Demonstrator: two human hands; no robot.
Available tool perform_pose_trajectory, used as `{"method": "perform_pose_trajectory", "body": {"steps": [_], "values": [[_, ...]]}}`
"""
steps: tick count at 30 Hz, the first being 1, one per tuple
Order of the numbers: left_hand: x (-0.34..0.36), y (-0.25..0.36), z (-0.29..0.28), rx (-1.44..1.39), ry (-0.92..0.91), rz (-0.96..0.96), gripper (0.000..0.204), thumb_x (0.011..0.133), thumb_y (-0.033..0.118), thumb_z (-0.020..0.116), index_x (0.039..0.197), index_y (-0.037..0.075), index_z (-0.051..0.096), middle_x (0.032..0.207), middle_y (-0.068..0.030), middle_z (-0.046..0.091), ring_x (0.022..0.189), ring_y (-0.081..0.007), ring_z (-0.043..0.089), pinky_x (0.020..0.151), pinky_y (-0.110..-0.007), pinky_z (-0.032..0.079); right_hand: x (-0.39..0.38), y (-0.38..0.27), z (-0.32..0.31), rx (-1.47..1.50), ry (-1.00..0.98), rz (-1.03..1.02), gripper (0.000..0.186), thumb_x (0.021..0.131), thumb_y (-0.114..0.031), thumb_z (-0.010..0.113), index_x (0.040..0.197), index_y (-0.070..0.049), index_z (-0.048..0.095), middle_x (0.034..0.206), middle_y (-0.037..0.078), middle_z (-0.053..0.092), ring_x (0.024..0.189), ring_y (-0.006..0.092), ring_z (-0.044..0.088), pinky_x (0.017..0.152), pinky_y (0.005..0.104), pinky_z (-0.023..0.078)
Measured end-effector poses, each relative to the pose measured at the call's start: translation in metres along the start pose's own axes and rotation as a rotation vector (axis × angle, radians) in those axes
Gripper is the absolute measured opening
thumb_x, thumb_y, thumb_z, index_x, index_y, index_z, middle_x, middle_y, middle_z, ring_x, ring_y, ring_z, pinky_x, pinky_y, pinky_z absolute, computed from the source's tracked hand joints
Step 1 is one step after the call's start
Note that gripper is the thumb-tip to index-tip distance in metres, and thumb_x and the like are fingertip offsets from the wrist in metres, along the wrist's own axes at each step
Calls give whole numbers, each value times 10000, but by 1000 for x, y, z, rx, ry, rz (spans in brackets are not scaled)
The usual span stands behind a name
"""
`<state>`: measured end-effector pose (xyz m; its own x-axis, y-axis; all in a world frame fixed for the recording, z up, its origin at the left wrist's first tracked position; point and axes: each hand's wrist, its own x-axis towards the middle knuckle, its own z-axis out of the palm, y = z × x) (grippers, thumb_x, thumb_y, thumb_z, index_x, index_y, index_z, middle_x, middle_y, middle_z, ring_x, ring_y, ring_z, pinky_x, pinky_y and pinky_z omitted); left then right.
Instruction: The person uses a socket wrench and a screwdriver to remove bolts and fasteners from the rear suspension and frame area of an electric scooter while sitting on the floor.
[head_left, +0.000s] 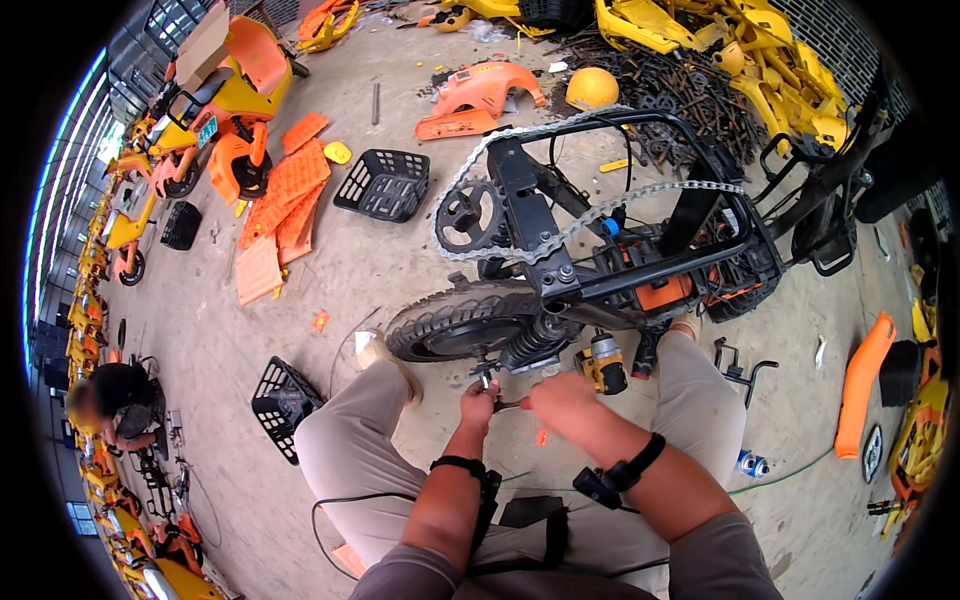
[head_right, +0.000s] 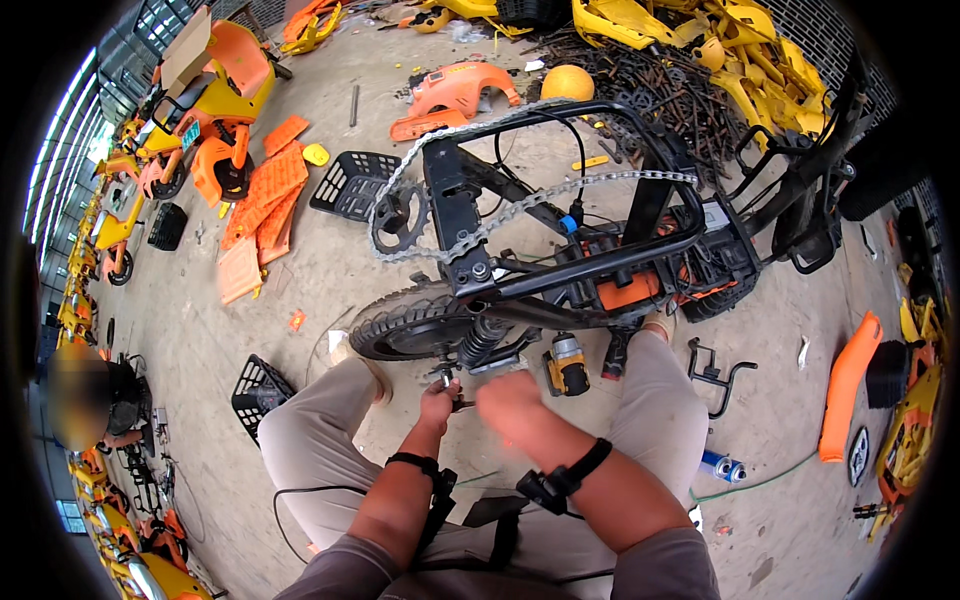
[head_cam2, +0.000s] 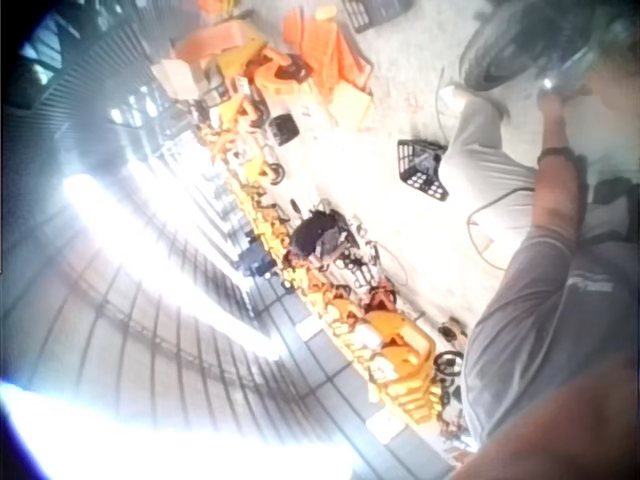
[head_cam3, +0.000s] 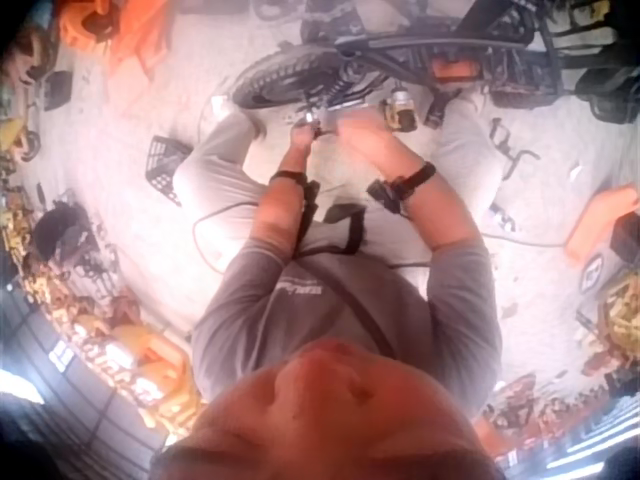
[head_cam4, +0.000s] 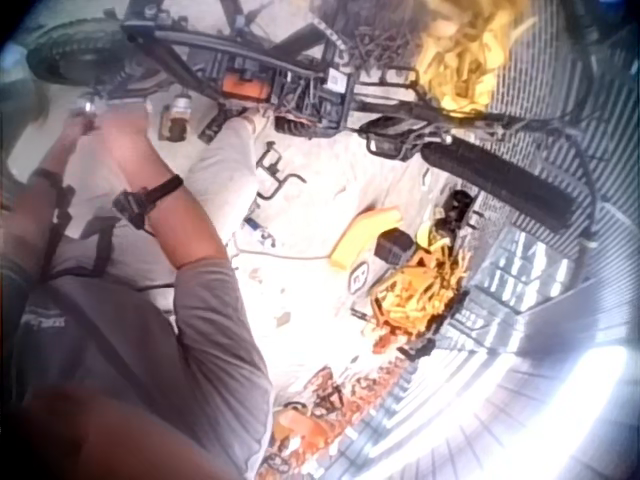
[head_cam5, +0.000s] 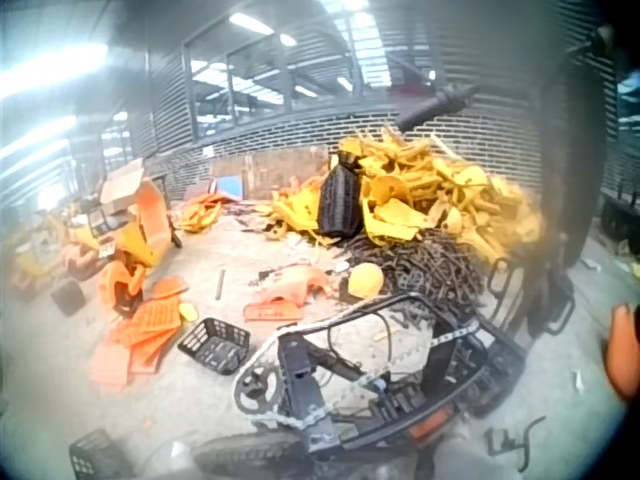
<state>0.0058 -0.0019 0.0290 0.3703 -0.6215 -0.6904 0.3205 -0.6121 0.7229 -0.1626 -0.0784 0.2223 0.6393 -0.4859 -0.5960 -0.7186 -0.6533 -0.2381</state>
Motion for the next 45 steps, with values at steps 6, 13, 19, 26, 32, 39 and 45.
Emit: {"method": "perform_pose_trajectory", "body": {"steps": [6, 13, 19, 26, 32, 39, 45], "values": [[6, -6, 13, 209, -33, 66, 283, 878, 281, 618, 887, 0, 597, 747, -54, 581, 629, -130, 537, 549, -278, 456, 9, 53, 53, 5, -8, 191, 174, 782, -138, 564, 906, -70, 666, 919, 102, 674, 856, 269, 653, 699, 392, 509], [43, -57, -32, 213, -24, 129, 236, 809, 110, 523, 1001, 7, 612, 759, -97, 622, 676, -177, 573, 613, -361, 467, -21, -23, 2, 110, 533, -286, 233, 731, -283, 651, 850, -97, 574, 772, 64, 627, 754, 266, 627, 633, 403, 483], [27, -15, -3, 576, 92, 256, 309, 827, 232, 576, 1074, 49, 604, 852, -193, 646, 779, -316, 633, 703, -404, 486, -34, -17, -1, 207, 501, -100, 236, 742, -272, 657, 829, -70, 571, 777, 98, 627, 738, 304, 628, 656, 431, 487], [20, -26, -1, 539, 94, 282, 383, 848, 320, 586, 1092, 25, 598, 843, -175, 649, 786, -307, 633, 704, -385, 483, -3, 45, 32, 6, 73, 169, 290, 746, -297, 637, 921, -66, 652, 919, 137, 667, 839, 308, 649, 717, 415, 504], [34, -25, 15, 631, 101, 340, 383, 846, 339, 576, 1073, 32, 611, 856, -178, 654, 797, -330, 629, 721, -402, 481, -19, 10, -7, -26, 174, 63, 327, 757, -331, 617, 920, -51, 660, 892, 132, 670, 823, 298, 653, 704, 416, 507], [12, -22, -8, 560, 120, 287, 352, 818, 348, 616, 1040, 76, 636, 871, -168, 661, 800, -322, 637, 719, -391, 492, -26, -49, -19, 234, 368, -152, 365, 739, -421, 641, 849, -73, 650, 851, 148, 660, 823, 325, 633, 704, 435, 491], [10, -25, -4, 429, 172, 299, 442, 787, 423, 643, 1011, 42, 643, 857, -163, 666, 763, -297, 650, 716, -373, 499, -1, 38, 10, 141, -17, 131, 421, 707, -392, 645, 997, -88, 661, 954, 145, 665, 892, 307, 640, 784, 390, 500]]}}
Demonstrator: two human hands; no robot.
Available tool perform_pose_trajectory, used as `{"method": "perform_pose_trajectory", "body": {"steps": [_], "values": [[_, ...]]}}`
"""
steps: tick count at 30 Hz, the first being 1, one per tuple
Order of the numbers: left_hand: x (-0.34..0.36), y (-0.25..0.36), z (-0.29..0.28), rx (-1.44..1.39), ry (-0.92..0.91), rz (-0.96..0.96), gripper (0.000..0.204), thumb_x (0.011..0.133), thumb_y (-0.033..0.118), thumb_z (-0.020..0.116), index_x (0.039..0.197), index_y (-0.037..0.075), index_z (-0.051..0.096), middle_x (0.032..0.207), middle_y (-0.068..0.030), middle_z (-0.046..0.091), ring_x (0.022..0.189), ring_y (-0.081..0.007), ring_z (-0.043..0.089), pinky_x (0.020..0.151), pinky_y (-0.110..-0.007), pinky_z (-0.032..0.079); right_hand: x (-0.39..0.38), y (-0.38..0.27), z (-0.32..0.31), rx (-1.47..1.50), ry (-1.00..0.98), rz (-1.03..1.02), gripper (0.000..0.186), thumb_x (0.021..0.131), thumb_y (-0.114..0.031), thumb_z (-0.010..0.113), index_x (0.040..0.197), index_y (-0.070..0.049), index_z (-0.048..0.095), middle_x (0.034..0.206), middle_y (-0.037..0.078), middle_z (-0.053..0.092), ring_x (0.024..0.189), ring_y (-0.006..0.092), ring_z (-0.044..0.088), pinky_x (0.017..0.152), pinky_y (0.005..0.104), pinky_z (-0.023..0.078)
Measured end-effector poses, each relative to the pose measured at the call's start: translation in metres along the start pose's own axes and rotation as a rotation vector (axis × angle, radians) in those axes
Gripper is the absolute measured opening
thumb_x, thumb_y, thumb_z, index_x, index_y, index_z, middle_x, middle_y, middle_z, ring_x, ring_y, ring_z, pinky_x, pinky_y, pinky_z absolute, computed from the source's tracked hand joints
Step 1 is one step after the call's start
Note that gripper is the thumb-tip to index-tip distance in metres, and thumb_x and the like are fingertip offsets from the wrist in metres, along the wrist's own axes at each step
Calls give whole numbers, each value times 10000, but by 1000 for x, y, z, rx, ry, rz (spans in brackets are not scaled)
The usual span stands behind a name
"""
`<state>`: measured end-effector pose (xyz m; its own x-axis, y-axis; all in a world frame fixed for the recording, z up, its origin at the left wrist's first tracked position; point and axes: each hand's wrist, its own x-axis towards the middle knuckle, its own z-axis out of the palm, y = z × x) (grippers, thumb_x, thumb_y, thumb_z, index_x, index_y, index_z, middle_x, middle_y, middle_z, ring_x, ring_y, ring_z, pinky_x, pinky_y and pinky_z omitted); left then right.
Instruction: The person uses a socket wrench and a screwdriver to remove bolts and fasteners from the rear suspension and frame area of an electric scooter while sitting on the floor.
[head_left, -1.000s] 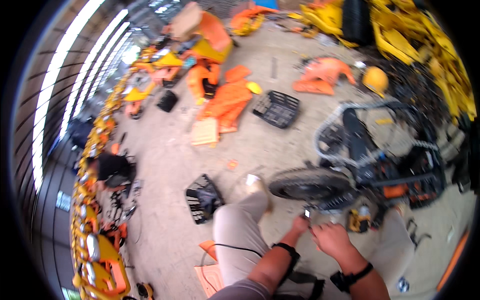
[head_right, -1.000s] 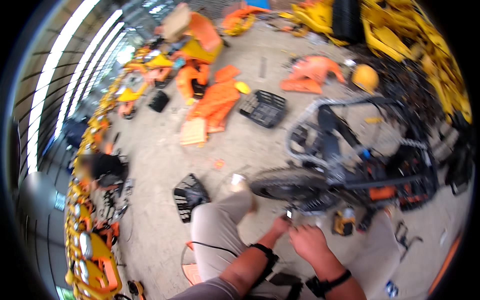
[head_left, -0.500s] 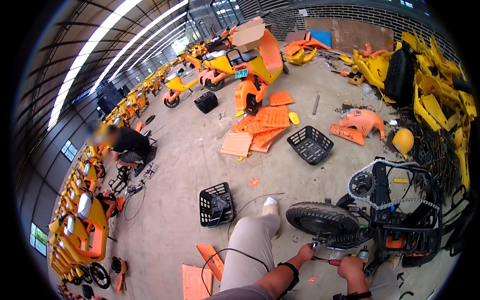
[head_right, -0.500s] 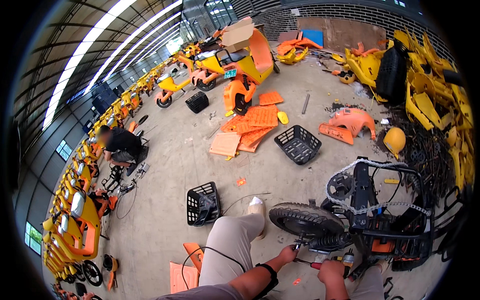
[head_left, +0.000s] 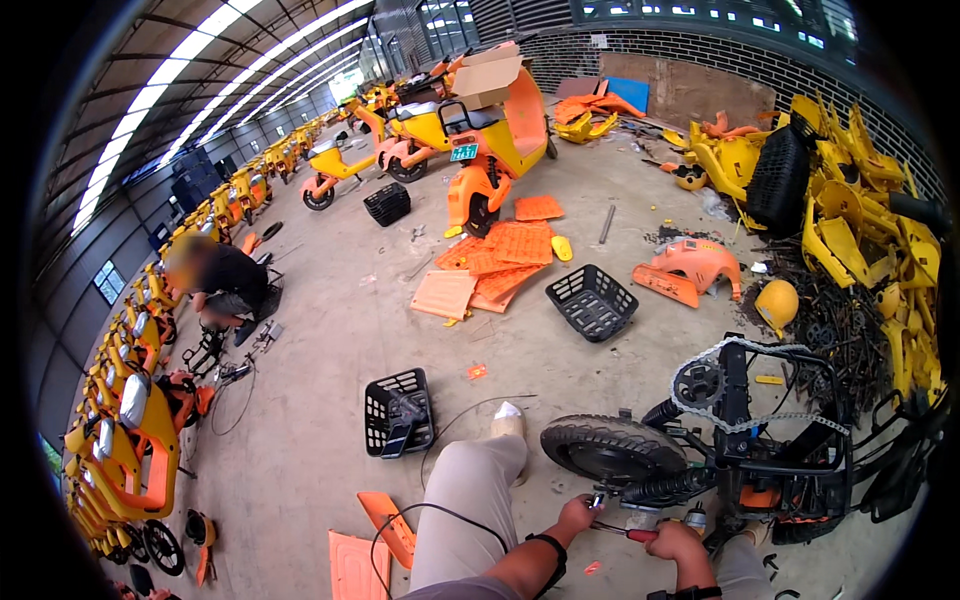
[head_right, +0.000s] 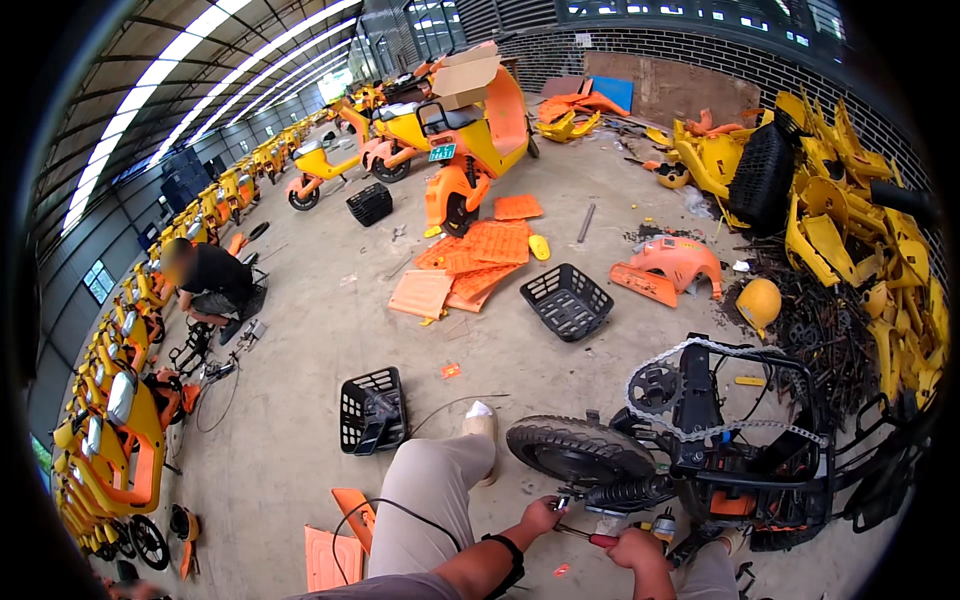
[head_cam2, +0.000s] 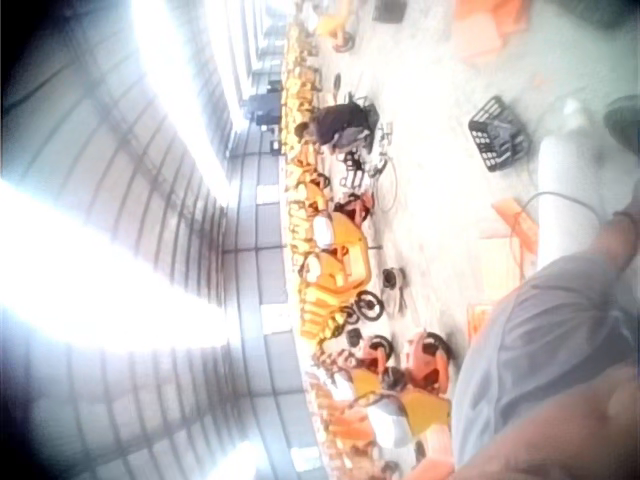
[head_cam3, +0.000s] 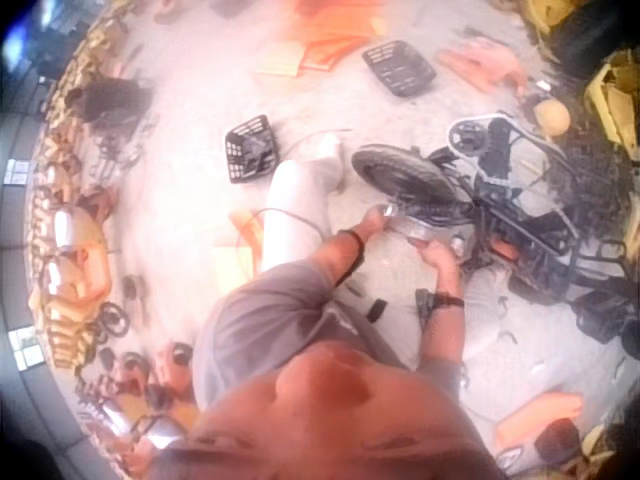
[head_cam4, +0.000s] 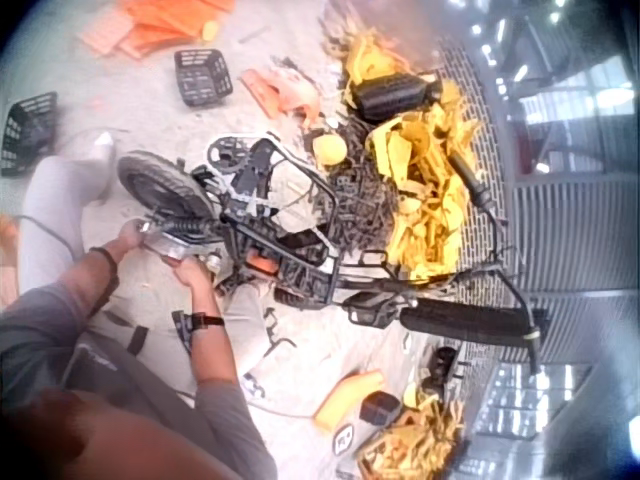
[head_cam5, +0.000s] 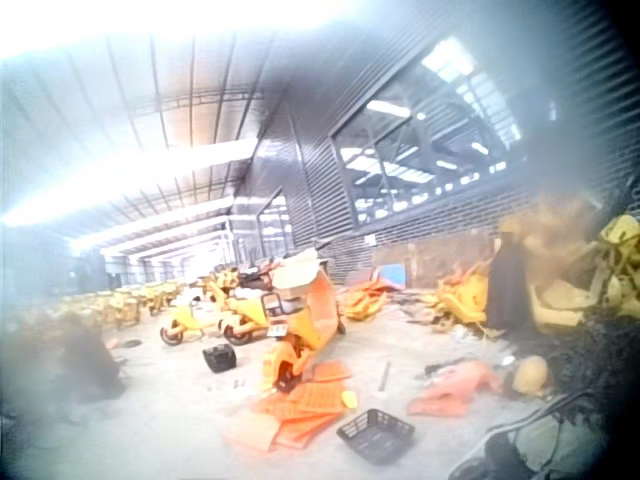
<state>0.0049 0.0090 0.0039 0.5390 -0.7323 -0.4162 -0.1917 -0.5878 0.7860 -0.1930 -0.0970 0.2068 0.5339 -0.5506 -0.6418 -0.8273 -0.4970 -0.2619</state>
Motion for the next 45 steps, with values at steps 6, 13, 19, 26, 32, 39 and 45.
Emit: {"method": "perform_pose_trajectory", "body": {"steps": [6, 13, 19, 26, 32, 39, 45], "values": [[11, 2, 4, 187, -98, -51, 391, 811, 370, 575, 977, 23, 647, 847, -177, 663, 773, -320, 645, 760, -395, 481, 14, 3, 17, -181, -21, 111, 382, 694, -374, 658, 961, -102, 689, 971, 140, 666, 905, 295, 644, 780, 381, 503], [5, 0, 1, 8, -138, -60, 364, 822, 353, 560, 945, 20, 643, 806, -190, 656, 755, -327, 639, 720, -407, 476, -21, -72, -14, 166, 302, -445, 359, 711, -418, 665, 920, -126, 649, 887, 98, 665, 823, 314, 631, 716, 410, 492], [3, 4, 2, 44, -83, -42, 393, 823, 382, 583, 985, 28, 634, 815, -187, 656, 776, -328, 637, 731, -408, 477, -26, -33, -14, 183, 214, -155, 374, 715, -386, 620, 975, -119, 640, 914, 124, 664, 859, 319, 632, 748, 409, 494], [4, 3, 10, 38, -102, -71, 443, 842, 369, 586, 1115, 20, 575, 902, -156, 648, 798, -233, 634, 692, -365, 487, 3, 14, 12, 11, 45, 39, 353, 705, -287, 569, 993, -103, 657, 965, 148, 663, 900, 326, 633, 789, 430, 493], [6, 4, 10, -399, -212, -265, 271, 864, 228, 553, 1035, 24, 603, 768, -89, 613, 663, -182, 578, 581, -327, 466, -34, -51, -35, 45, 282, -235, 299, 720, -303, 590, 917, -84, 642, 921, 133, 659, 860, 327, 627, 754, 437, 490], [6, -15, 12, -419, -128, -126, 260, 859, 216, 599, 1046, 35, 610, 727, -54, 606, 608, -153, 542, 565, -302, 449, -30, -46, -22, -12, 181, -229, 236, 740, -260, 576, 896, -100, 654, 911, 127, 660, 864, 327, 631, 731, 440, 498], [7, -10, 16, -214, -96, -69, 367, 828, 286, 646, 1108, 52, 605, 757, -75, 629, 649, -146, 581, 639, -311, 474, 17, 25, 32, -149, 20, 154, 355, 696, -302, 620, 1011, -143, 661, 978, 114, 668, 902, 307, 637, 778, 415, 503]]}}
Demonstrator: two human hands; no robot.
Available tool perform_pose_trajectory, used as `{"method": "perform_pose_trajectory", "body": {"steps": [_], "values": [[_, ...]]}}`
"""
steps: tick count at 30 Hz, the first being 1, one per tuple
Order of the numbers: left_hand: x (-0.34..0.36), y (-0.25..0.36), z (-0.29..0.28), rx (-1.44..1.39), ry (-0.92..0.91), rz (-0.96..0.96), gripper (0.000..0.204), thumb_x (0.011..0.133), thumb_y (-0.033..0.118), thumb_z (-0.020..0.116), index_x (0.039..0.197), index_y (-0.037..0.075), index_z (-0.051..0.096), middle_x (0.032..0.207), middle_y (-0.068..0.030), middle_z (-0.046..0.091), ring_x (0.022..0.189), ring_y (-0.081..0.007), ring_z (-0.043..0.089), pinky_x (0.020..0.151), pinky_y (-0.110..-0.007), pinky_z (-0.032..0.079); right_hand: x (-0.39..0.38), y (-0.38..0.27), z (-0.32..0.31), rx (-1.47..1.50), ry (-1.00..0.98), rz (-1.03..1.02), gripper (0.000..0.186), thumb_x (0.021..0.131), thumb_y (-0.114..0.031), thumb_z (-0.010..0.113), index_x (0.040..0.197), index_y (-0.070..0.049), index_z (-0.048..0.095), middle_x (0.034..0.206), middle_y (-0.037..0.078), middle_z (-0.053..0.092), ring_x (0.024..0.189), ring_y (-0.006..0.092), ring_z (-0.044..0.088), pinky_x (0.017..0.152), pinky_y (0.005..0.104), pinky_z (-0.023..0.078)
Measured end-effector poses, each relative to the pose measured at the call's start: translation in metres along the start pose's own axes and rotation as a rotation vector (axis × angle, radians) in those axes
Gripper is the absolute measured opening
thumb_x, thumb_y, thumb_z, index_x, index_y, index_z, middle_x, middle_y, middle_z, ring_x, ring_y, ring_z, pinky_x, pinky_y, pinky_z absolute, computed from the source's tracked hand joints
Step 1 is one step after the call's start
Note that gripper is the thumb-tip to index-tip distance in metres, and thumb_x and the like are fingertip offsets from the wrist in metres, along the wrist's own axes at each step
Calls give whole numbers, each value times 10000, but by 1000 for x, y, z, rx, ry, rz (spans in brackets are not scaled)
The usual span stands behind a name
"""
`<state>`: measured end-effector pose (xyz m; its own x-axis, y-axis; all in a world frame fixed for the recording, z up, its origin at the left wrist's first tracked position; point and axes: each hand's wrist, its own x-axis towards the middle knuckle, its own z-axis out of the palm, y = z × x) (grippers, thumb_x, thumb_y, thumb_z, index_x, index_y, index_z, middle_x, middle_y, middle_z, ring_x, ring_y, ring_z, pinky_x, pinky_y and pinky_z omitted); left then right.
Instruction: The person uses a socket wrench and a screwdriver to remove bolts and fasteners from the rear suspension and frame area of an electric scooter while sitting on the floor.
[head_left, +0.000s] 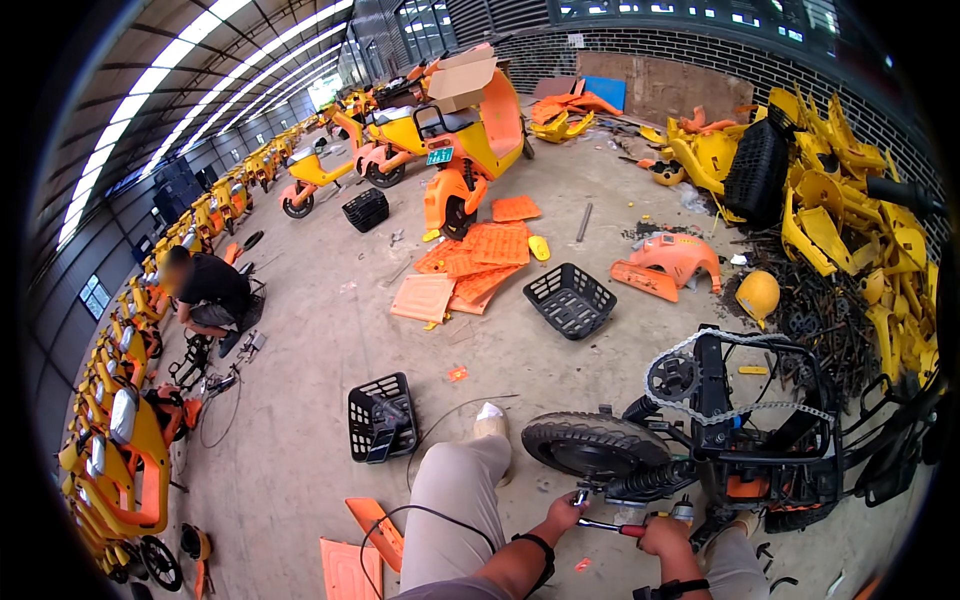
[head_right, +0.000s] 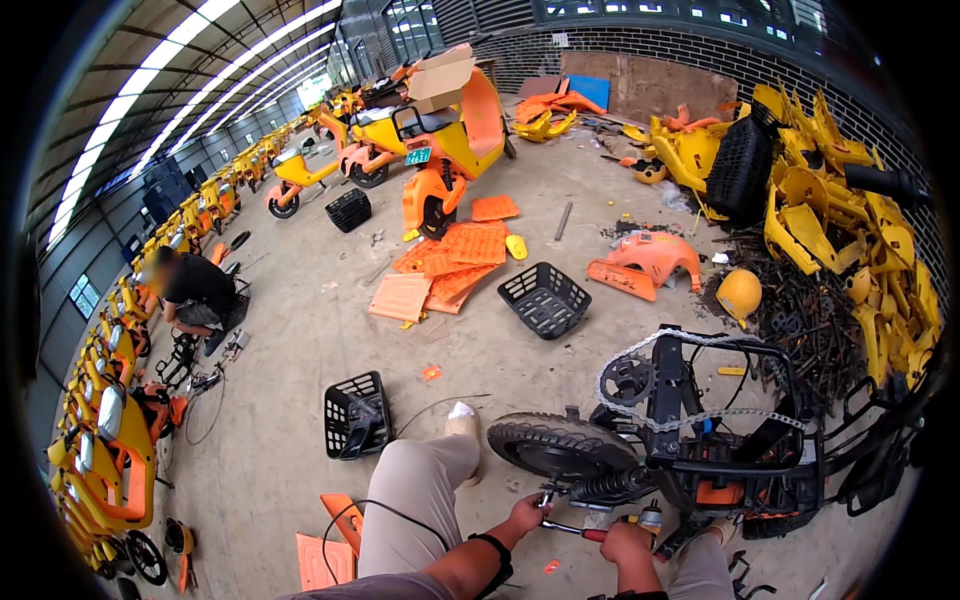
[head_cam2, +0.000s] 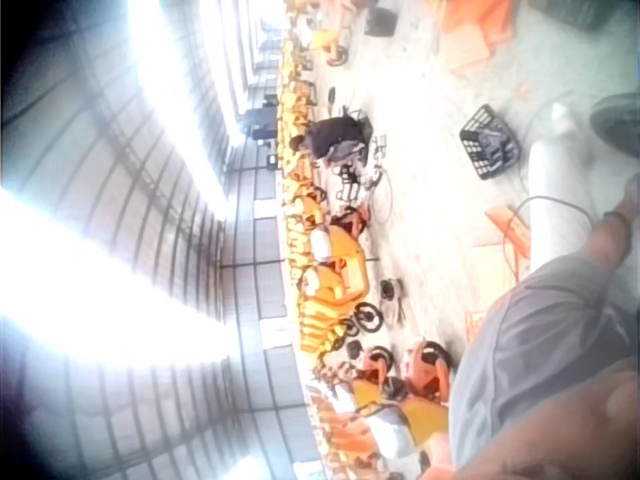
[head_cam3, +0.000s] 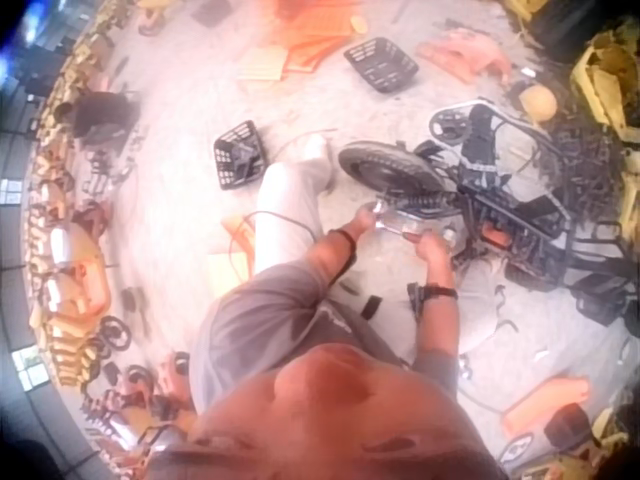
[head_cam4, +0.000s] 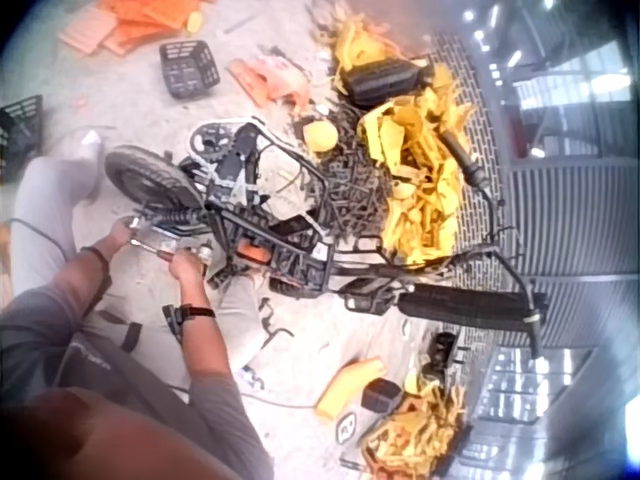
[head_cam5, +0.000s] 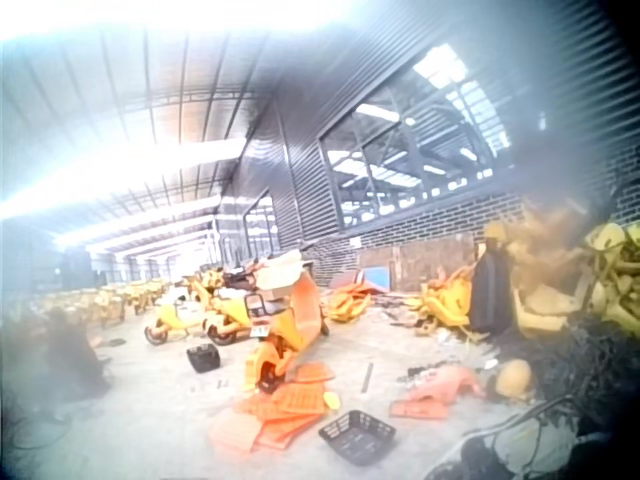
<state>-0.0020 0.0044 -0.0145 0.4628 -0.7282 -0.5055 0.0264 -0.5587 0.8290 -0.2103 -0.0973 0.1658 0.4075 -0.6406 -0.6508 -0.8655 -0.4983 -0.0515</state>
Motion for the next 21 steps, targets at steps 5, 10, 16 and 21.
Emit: {"method": "perform_pose_trajectory", "body": {"steps": [5, 10, 16, 21], "values": [[1, -3, -2, 114, 83, 29, 400, 821, 305, 653, 1141, 70, 599, 740, -71, 632, 644, -157, 584, 651, -316, 479, -25, -30, -40, -37, 54, -150, 304, 685, -287, 621, 932, -114, 661, 932, 117, 669, 850, 316, 641, 736, 428, 507], [0, 5, 3, -89, -52, -74, 403, 813, 305, 665, 1136, 71, 604, 759, -63, 640, 653, -153, 582, 650, -312, 481, -50, -81, -57, 134, 439, -584, 259, 746, -329, 598, 863, -102, 639, 821, 105, 651, 755, 319, 634, 671, 430, 501], [14, -38, -16, -207, 5, 33, 401, 811, 299, 665, 1106, 33, 605, 705, -54, 621, 604, -146, 563, 601, -314, 471, -62, -90, -72, 201, 424, -612, 242, 762, -318, 588, 915, -137, 635, 793, 95, 637, 777, 310, 628, 678, 434, 497], [-19, 30, -5, 0, -13, -18, 449, 800, 326, 663, 1139, 41, 585, 740, -93, 634, 645, -179, 598, 638, -316, 479, -46, -31, -64, 68, 95, -222, 288, 762, -284, 569, 994, -135, 651, 968, 120, 659, 910, 320, 622, 767, 436, 486]]}}
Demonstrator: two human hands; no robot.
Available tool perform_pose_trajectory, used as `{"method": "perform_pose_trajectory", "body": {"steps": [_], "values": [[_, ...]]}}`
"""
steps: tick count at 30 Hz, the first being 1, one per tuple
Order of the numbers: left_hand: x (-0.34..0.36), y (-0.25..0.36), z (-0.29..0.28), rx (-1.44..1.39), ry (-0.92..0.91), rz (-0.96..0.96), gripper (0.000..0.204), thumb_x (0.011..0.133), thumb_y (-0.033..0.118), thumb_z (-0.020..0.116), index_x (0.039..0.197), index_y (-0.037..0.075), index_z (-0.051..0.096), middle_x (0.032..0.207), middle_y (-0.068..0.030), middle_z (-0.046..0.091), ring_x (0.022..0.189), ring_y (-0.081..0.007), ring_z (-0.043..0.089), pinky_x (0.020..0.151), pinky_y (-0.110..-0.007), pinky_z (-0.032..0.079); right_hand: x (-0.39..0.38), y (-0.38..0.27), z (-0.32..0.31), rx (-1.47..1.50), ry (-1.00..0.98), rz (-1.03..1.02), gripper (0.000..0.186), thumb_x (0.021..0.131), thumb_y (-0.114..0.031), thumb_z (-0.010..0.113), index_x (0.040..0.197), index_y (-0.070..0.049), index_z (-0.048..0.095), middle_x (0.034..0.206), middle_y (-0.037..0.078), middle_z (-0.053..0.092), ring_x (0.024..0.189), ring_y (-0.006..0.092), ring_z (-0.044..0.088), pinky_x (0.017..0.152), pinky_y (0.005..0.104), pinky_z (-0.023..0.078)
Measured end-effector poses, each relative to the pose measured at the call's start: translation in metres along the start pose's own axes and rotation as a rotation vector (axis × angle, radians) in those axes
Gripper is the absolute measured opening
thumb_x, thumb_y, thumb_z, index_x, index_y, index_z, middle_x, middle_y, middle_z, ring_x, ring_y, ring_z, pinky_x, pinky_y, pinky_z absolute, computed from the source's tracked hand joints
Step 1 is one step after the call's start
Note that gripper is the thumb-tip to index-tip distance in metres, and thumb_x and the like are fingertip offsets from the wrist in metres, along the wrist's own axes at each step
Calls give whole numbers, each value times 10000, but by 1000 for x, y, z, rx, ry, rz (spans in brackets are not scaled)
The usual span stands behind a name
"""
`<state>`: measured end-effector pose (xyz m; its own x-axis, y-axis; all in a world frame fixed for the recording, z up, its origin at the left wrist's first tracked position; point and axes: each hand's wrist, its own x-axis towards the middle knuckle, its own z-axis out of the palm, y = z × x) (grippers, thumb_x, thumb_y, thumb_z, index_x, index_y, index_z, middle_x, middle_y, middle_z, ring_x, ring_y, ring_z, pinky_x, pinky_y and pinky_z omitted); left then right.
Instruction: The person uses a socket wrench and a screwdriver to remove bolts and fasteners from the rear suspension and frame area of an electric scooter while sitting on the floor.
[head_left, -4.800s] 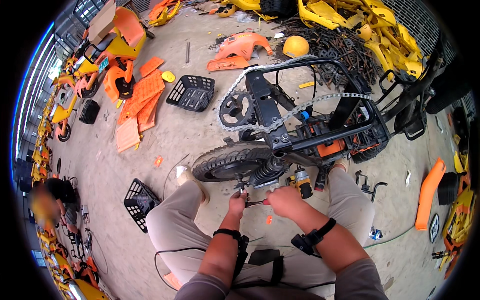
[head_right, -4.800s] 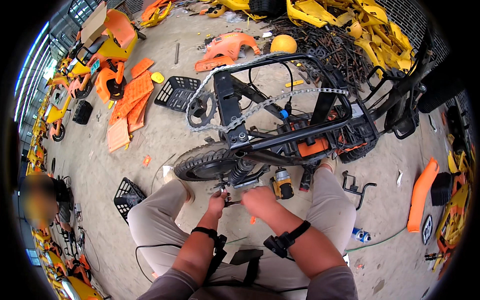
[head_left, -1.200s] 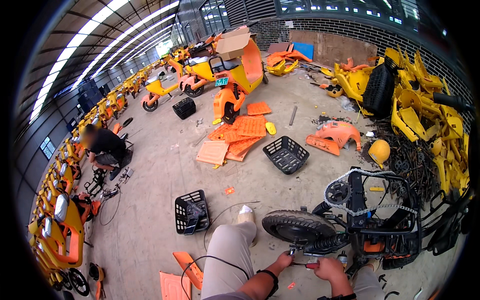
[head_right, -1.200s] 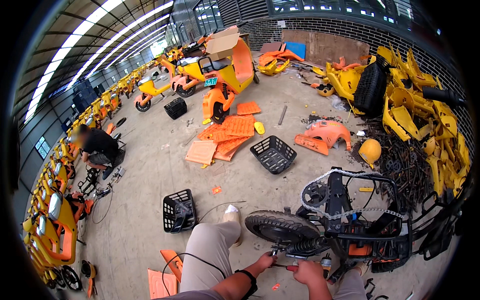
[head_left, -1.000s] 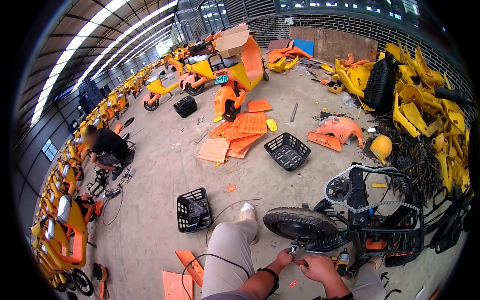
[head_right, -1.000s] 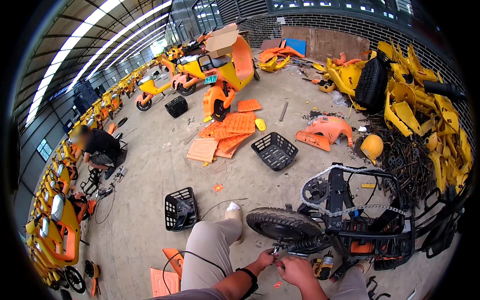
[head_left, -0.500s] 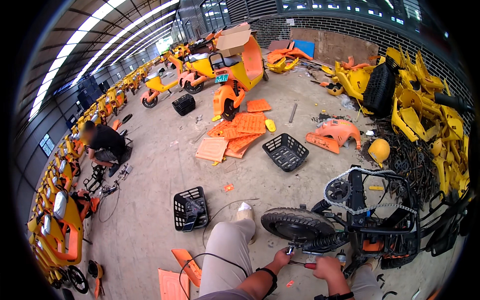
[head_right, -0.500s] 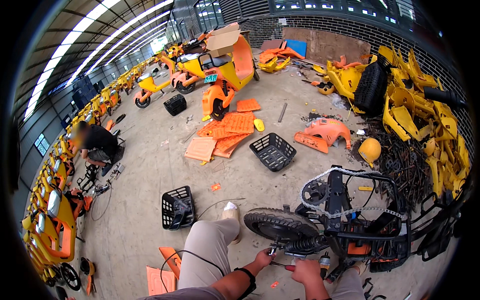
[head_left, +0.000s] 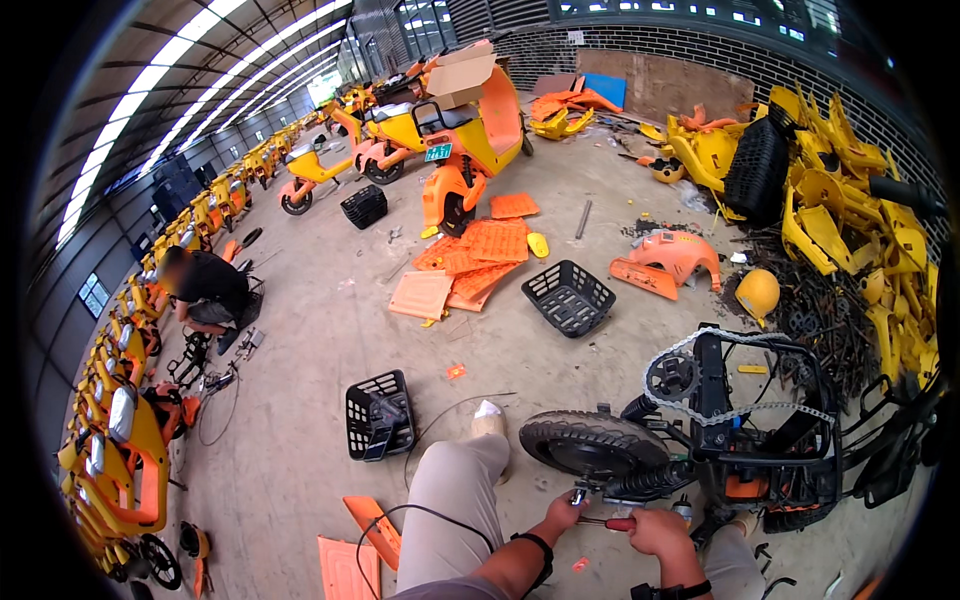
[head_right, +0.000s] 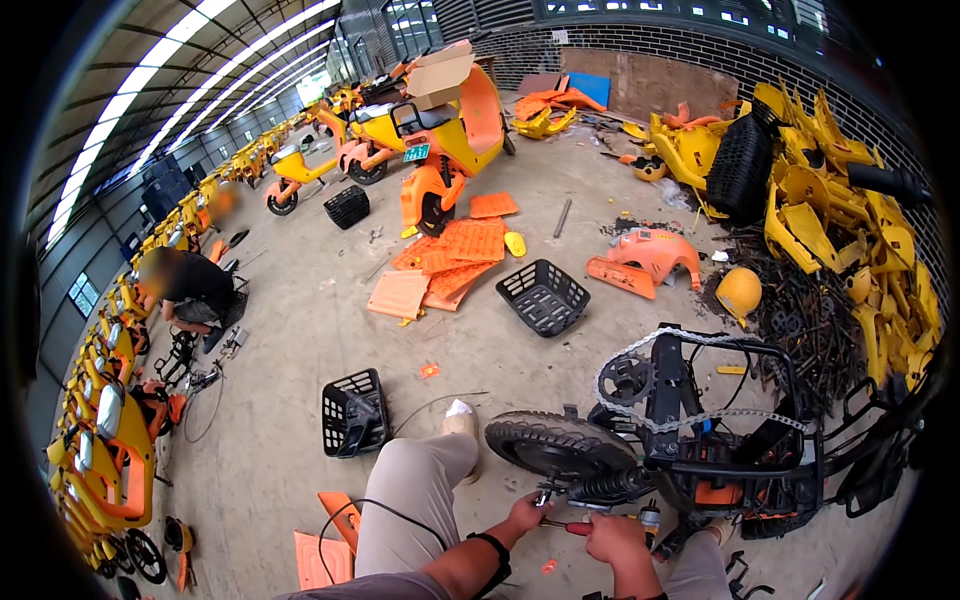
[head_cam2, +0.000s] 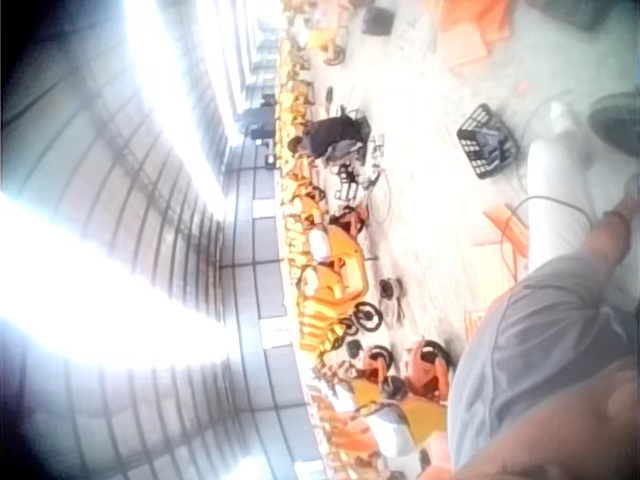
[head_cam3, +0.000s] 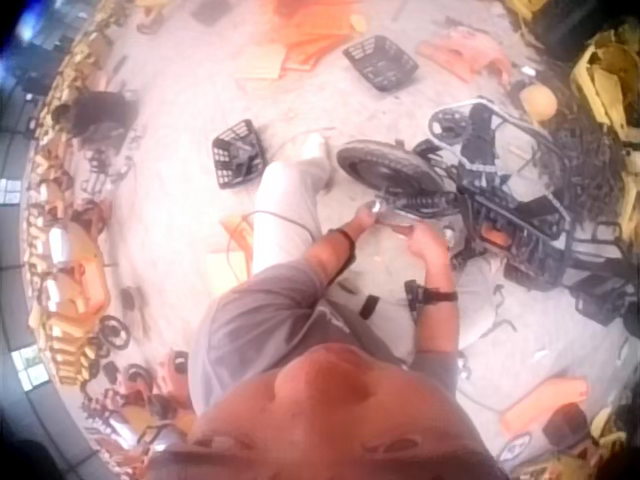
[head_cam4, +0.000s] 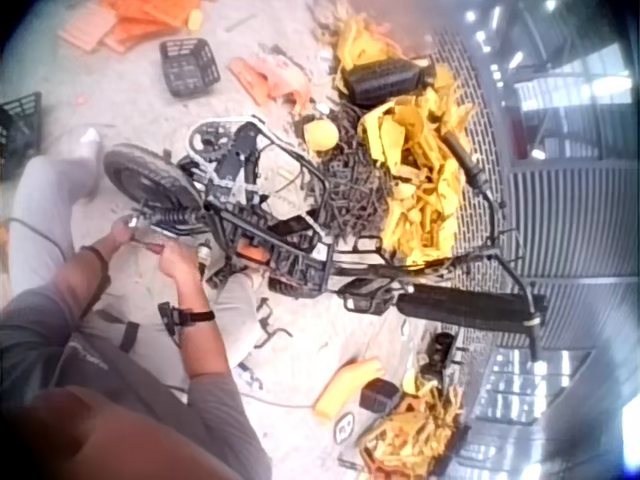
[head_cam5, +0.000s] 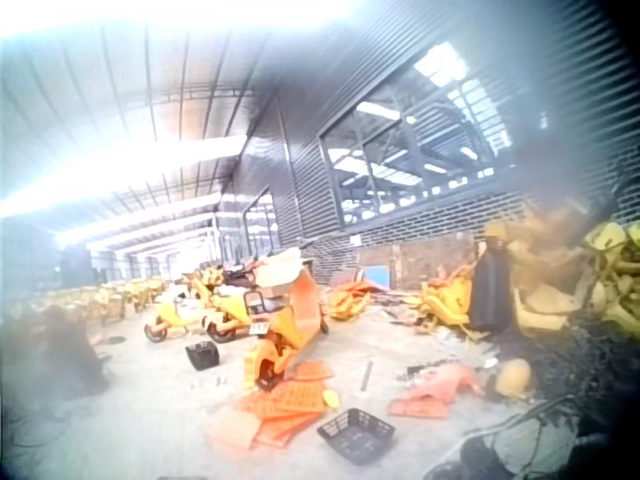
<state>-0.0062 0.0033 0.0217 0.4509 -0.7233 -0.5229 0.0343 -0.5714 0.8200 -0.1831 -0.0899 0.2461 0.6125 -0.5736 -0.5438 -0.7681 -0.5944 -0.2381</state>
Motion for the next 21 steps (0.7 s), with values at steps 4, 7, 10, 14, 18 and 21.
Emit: {"method": "perform_pose_trajectory", "body": {"steps": [4, 7, 10, 14, 18, 21], "values": [[10, -19, 0, 99, 94, 78, 482, 806, 370, 635, 1124, 13, 577, 795, -152, 647, 725, -260, 629, 691, -359, 484, 20, 16, 19, -66, -103, 78, 319, 749, -267, 568, 1021, -125, 654, 1000, 116, 660, 943, 307, 624, 792, 419, 489], [20, -15, 3, 217, 17, -77, 494, 811, 407, 596, 1053, -23, 592, 862, -208, 647, 822, -337, 627, 758, -404, 474, 35, 28, 35, -130, -206, 129, 364, 726, -236, 573, 1053, -101, 656, 1053, 124, 655, 992, 283, 622, 825, 388, 489], [13, 1, 6, 283, -29, -132, 488, 816, 410, 568, 979, -48, 607, 910, -234, 640, 891, -370, 612, 797, -424, 461, 38, 36, 38, -145, -201, 181, 341, 738, -264, 573, 1025, -106, 666, 1053, 103, 656, 986, 278, 624, 819, 398, 488], [23, -28, -10, 334, -132, -96, 445, 815, 406, 565, 939, -17, 630, 888, -214, 648, 865, -358, 617, 784, -423, 464, 32, 9, 18, -128, -250, 157, 358, 730, -263, 585, 1033, -91, 665, 1081, 124, 645, 1009, 287, 616, 839, 384, 485], [22, -22, 5, 369, -129, -35, 407, 817, 403, 575, 948, 23, 636, 869, -194, 654, 852, -351, 619, 775, -423, 467, 27, 13, 18, -106, -159, -22, 390, 716, -370, 636, 987, -92, 667, 959, 142, 664, 911, 323, 629, 786, 412, 492], [16, -43, 5, 220, 55, -8, 395, 816, 394, 585, 963, 30, 632, 878, -210, 647, 861, -356, 618, 774, -420, 471, 14, -20, 2, -48, -72, -157, 405, 704, -428, 652, 947, -105, 668, 900, 153, 663, 862, 336, 630, 757, 427, 491]]}}
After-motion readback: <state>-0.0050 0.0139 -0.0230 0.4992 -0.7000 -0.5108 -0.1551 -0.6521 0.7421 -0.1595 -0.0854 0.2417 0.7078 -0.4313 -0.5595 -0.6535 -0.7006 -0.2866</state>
